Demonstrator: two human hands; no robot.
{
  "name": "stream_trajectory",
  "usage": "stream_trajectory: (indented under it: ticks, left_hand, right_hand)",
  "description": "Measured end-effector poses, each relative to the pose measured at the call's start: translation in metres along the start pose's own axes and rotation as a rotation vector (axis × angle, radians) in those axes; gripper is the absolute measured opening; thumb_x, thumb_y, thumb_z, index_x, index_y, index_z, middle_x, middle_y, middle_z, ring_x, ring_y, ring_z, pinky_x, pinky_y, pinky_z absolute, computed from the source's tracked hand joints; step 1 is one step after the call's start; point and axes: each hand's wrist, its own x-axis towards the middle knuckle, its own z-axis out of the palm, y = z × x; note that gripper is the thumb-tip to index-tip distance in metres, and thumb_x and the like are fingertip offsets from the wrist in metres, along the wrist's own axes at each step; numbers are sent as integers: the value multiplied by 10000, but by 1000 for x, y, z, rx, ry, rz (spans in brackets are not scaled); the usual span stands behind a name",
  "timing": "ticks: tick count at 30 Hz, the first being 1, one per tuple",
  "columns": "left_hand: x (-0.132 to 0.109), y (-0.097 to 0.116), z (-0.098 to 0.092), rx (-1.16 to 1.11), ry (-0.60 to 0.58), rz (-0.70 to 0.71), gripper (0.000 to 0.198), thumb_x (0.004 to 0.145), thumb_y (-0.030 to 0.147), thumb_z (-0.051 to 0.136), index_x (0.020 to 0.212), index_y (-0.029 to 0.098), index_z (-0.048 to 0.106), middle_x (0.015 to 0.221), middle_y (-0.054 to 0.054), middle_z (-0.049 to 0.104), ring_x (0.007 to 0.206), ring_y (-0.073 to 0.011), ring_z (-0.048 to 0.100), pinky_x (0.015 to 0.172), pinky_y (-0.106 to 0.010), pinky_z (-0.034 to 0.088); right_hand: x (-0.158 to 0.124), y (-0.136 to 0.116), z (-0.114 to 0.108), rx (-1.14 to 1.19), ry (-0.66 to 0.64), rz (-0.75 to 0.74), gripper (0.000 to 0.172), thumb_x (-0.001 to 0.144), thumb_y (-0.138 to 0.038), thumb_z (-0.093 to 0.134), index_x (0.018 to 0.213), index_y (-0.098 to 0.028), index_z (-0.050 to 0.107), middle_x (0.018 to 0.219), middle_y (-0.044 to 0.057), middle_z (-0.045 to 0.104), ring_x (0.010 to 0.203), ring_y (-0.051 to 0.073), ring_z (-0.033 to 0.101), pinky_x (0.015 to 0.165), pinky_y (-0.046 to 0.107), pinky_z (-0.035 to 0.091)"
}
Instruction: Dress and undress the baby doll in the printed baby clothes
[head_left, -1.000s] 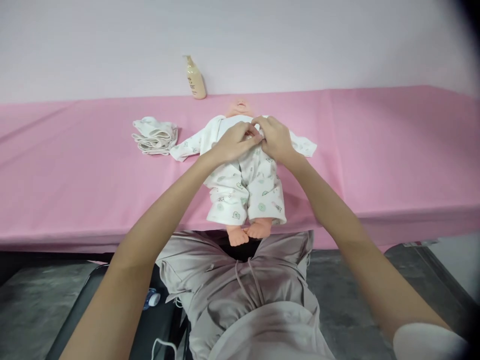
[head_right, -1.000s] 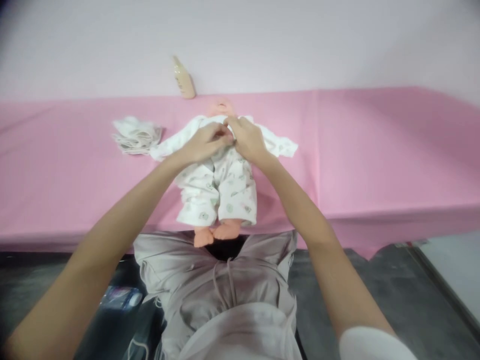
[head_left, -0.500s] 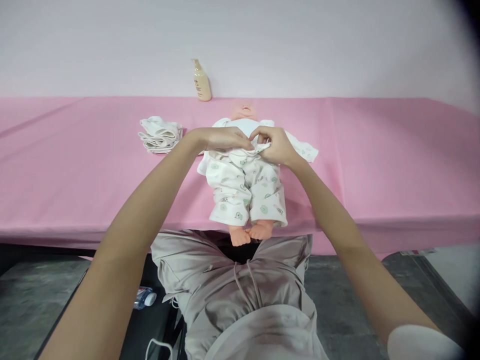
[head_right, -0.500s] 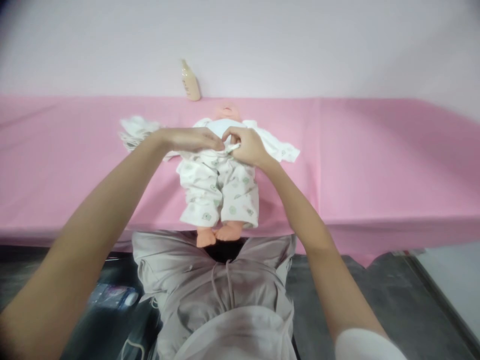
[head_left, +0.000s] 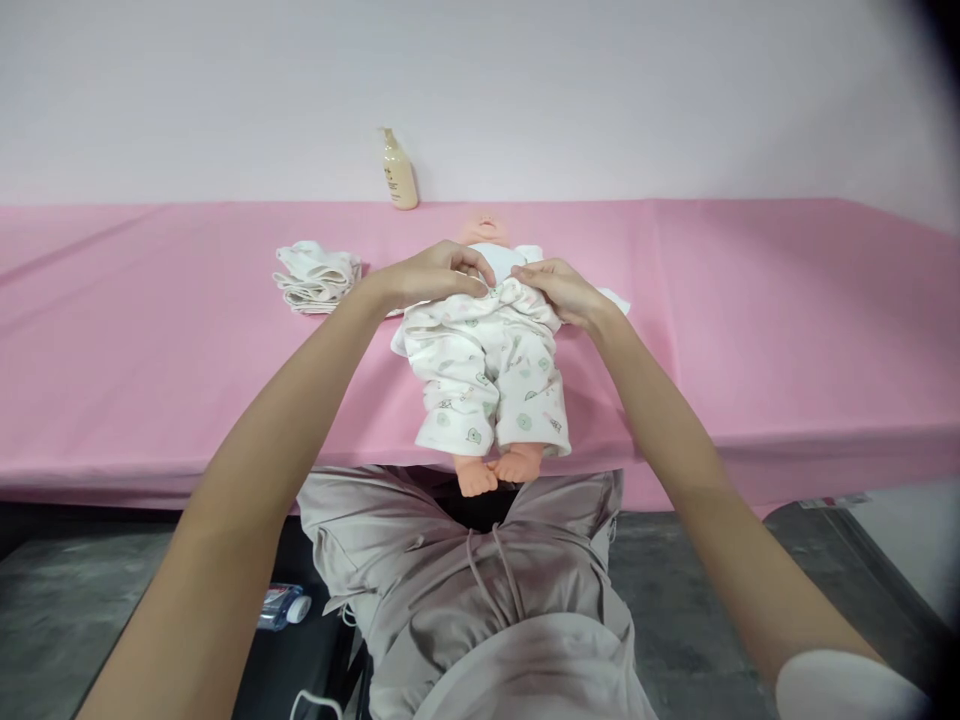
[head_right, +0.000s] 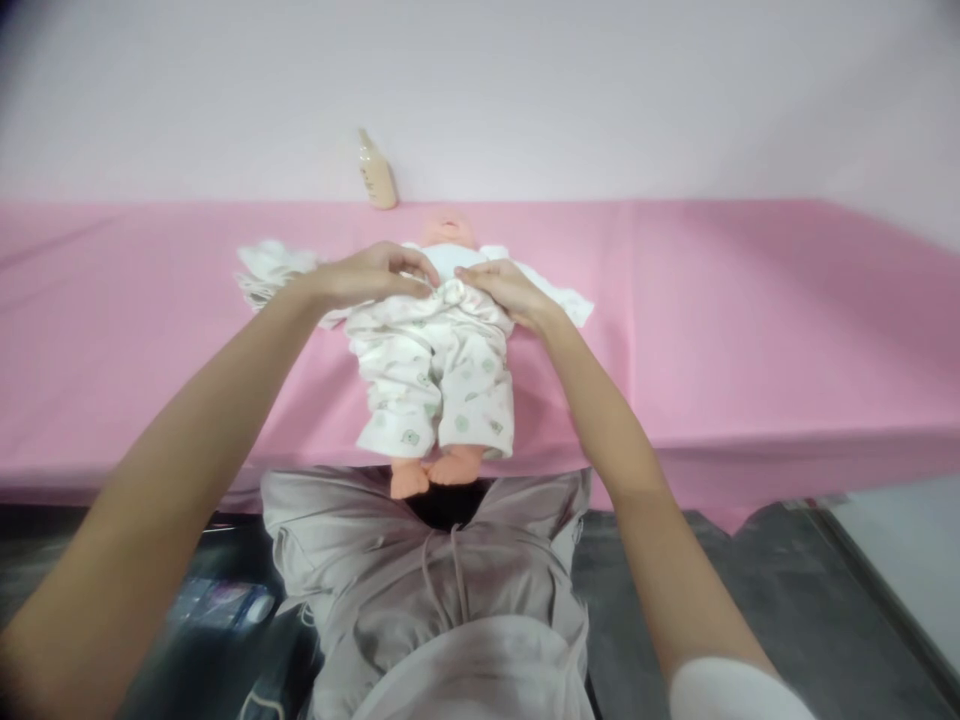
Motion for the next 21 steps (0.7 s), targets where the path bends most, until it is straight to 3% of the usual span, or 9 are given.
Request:
stream_trajectory:
  ticks: [2, 5, 11, 16, 21]
  left_hand:
    - [-1, 1, 3, -31, 40, 31, 149, 686, 227, 682, 830, 191, 701, 829, -35, 631, 740, -160, 565, 656, -279, 414]
    - [-4, 5, 7, -65, 84, 80, 122, 699, 219, 675, 813, 176, 677, 830, -29, 632, 728, -141, 552, 680, -277, 425]
    - [-6, 8, 16, -43, 109, 169, 172, 719, 250, 672, 870, 170, 652, 861, -25, 620, 769, -138, 549, 715, -270, 429]
    - [-6, -3, 18, -72, 101, 107, 333, 703, 247, 691, 1026, 226, 612, 718, 21, 524, 615, -106, 472, 566, -236, 365]
    - [-15, -39, 15, -102, 153, -97, 188, 696, 300, 712, 833, 193, 642, 544, 51, 400, 462, -67, 326, 467, -234, 237]
  right_hand:
    - [-1, -1, -2, -15, -30, 25, 221, 675, -314, 786, 800, -143, 722, 761, 33, 692, 675, 111, 601, 604, 209, 467]
    - [-4, -5, -2, -60, -81, 36, 345, 613, -204, 816, 942, -150, 725, 882, 45, 713, 789, 138, 634, 684, 222, 490]
    - [-5, -7, 3, 51, -143, -27, 276, 716, -384, 761, 738, -132, 650, 654, -22, 576, 583, 72, 506, 540, 189, 402]
    - [-6, -9, 3, 69, -107, -56, 283, 678, -340, 789, 712, -147, 584, 624, -45, 491, 548, 61, 433, 508, 188, 357]
    - [-2, -4, -10, 15, 93, -78, 362, 693, -362, 780, 621, -184, 473, 575, -56, 420, 522, 69, 402, 485, 205, 354]
